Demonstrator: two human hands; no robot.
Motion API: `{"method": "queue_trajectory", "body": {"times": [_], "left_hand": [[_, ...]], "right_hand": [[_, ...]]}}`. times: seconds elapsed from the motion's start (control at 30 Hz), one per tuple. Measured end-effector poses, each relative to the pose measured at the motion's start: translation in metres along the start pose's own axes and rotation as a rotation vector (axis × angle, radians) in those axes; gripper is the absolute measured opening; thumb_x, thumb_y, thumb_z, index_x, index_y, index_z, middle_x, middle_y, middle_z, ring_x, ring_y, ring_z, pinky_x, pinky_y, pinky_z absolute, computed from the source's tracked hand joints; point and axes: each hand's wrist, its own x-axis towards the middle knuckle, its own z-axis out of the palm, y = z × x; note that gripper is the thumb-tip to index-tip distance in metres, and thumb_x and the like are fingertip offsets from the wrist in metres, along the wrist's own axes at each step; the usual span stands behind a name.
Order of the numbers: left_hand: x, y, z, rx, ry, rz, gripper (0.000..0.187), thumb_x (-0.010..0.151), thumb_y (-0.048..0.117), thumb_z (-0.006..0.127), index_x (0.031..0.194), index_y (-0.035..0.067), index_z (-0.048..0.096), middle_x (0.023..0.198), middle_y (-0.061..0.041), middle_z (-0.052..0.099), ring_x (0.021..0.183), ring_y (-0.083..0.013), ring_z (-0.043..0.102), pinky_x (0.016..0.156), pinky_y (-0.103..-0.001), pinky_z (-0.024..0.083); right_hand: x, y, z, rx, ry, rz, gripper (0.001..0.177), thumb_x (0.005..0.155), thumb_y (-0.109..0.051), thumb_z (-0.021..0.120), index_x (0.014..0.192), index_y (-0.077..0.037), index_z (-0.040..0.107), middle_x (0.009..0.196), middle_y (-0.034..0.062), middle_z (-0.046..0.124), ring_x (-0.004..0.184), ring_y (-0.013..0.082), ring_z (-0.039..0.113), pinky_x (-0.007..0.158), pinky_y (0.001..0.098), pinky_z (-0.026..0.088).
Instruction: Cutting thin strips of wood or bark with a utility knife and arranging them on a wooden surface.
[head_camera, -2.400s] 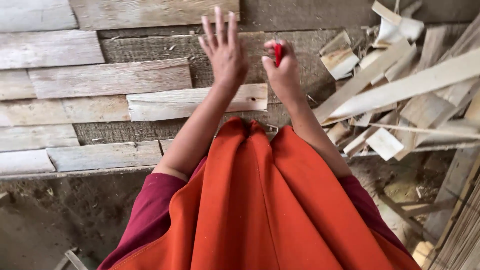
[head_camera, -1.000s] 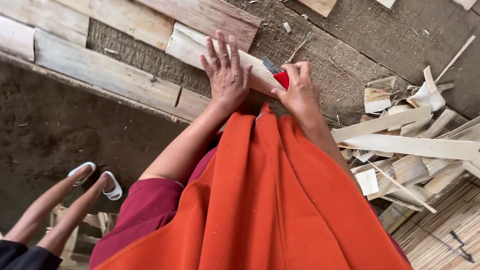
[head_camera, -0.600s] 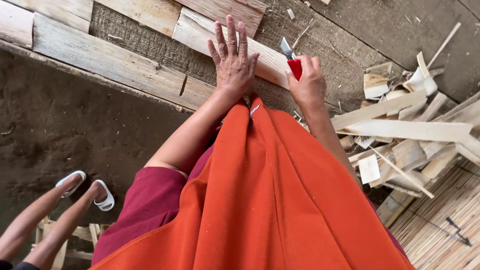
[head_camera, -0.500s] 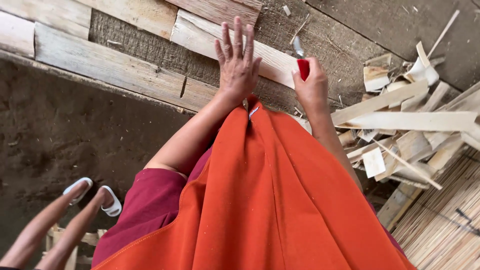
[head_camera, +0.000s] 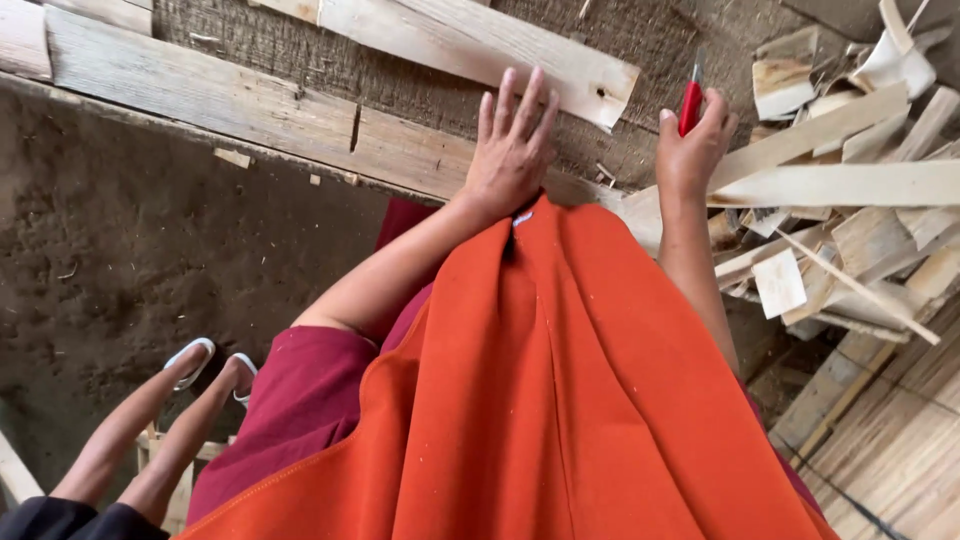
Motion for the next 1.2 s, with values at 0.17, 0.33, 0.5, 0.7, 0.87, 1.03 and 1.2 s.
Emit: {"method": "queue_trajectory", "body": {"times": [0.17, 0.33, 0.5, 0.7, 0.87, 1.03, 1.2], "left_hand": [[-0.006, 0.026, 0.011, -0.036, -0.002, 0.032, 0.066, 0.1, 0.02, 0.055, 0.163, 0.009, 0.036, 0.171, -0.013, 0.002, 0.156, -0.0454, -0.003, 0.126, -0.066, 0.012], [-0.011, 0.045, 0.018, -0.057, -0.016, 0.059, 0.058, 0.103, 0.018, 0.055, 0.157, 0.005, 0.04, 0.169, -0.016, 0.013, 0.155, -0.0461, 0.006, 0.123, -0.066, 0.02], [0.002, 0.066, 0.037, -0.109, 0.05, 0.243, 0.056, 0.092, 0.011, 0.058, 0.148, 0.009, 0.051, 0.159, -0.013, 0.04, 0.148, -0.0374, 0.034, 0.115, -0.055, 0.041], [0.04, 0.119, 0.071, -0.165, 0.09, 0.415, 0.05, 0.089, 0.025, 0.069, 0.137, 0.019, 0.057, 0.124, 0.0, 0.06, 0.106, -0.0231, 0.056, 0.072, -0.035, 0.054], [0.059, 0.167, 0.082, -0.026, -0.054, 0.463, 0.074, 0.076, 0.031, 0.082, 0.142, 0.02, 0.05, 0.127, -0.004, 0.046, 0.099, -0.0267, 0.05, 0.065, -0.037, 0.053], [0.06, 0.185, 0.074, -0.001, -0.069, 0.42, 0.069, 0.071, 0.012, 0.082, 0.134, 0.012, 0.053, 0.118, -0.008, 0.045, 0.095, -0.0313, 0.054, 0.06, -0.039, 0.061], [0.061, 0.189, 0.062, -0.08, -0.176, 0.283, 0.069, 0.076, 0.011, 0.075, 0.14, 0.01, 0.048, 0.121, -0.01, 0.044, 0.097, -0.0333, 0.056, 0.06, -0.042, 0.065]], "right_hand": [[0.003, -0.04, -0.029, 0.141, -0.18, 0.148, 0.057, 0.096, -0.009, 0.076, 0.142, -0.007, 0.042, 0.129, 0.0156, 0.048, 0.112, 0.0305, 0.068, 0.089, 0.0426, 0.069], [-0.008, -0.025, -0.033, 0.038, -0.149, -0.032, 0.059, 0.091, -0.003, 0.079, 0.141, -0.006, 0.047, 0.132, 0.0187, 0.047, 0.121, 0.0322, 0.056, 0.097, 0.0393, 0.062], [-0.026, 0.01, -0.037, 0.031, 0.158, -0.247, 0.032, 0.078, -0.004, 0.076, 0.107, -0.009, 0.067, 0.102, 0.0126, 0.055, 0.095, 0.0362, 0.054, 0.089, 0.0478, 0.044], [-0.056, 0.078, -0.049, 0.231, 0.272, 0.284, 0.031, 0.08, -0.008, 0.072, 0.103, -0.016, 0.053, 0.091, 0.0033, 0.043, 0.076, 0.0203, 0.052, 0.076, 0.0332, 0.049], [-0.065, 0.15, -0.027, 0.435, 0.308, 0.589, 0.049, 0.076, -0.018, 0.082, 0.107, -0.019, 0.044, 0.086, 0.0015, 0.06, 0.064, 0.014, 0.069, 0.059, 0.0307, 0.061], [-0.067, 0.144, -0.032, 0.914, 0.224, 0.868, 0.066, 0.083, -0.017, 0.083, 0.125, -0.006, 0.033, 0.102, 0.0185, 0.067, 0.065, 0.0299, 0.08, 0.052, 0.0407, 0.068], [-0.065, 0.123, -0.059, 0.835, 0.31, 0.751, 0.031, 0.08, -0.01, 0.07, 0.106, -0.002, 0.054, 0.082, 0.0117, 0.067, 0.055, 0.0199, 0.075, 0.045, 0.0333, 0.064]]}}
